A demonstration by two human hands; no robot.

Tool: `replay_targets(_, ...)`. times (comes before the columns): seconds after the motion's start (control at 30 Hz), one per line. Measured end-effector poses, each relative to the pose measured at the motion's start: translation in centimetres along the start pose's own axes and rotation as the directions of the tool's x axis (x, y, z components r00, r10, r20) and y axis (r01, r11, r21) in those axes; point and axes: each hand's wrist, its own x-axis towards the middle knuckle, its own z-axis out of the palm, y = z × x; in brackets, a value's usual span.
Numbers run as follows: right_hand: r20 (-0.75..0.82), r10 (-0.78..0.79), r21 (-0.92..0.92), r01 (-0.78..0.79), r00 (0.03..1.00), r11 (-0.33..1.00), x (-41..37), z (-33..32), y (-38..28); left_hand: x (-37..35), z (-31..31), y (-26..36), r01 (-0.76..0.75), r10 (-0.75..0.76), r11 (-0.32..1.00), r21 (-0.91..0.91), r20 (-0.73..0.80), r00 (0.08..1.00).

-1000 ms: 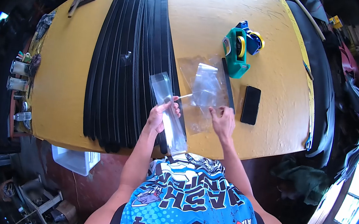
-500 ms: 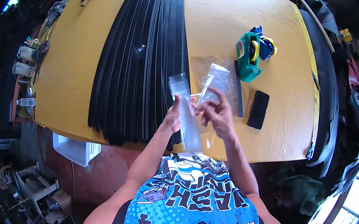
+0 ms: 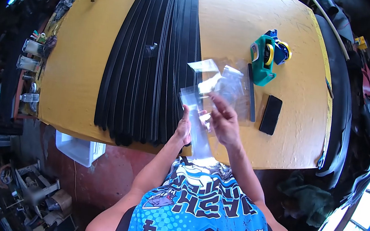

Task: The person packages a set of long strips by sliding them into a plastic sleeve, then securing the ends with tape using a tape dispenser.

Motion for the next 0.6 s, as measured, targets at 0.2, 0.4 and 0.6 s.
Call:
replay_targets(0.2,-0.232,0.214,-0.408,-0.294,0.949,0.864,-2.4,-0.5,3.3,-0.9,0.5,0.8,0.019,-0.006,0.998,-0.057,0.222,0.975)
replay_targets(0.4,-0.231,0.317,-0.526,-0.392,0.920,0.755,-2.6,0.2,2.9,-0.4,0.1,0.5,-0.104,0.093,0.993,0.057,0.178,0.980)
replay_targets(0.6,-0.304,0.018,-0.806,-0.267,0.953,0.528,-1.0,-2.9,4.0,-1.7,-1.5,4.4,-0.220,0.222,0.974,0.058,-0.013,0.975)
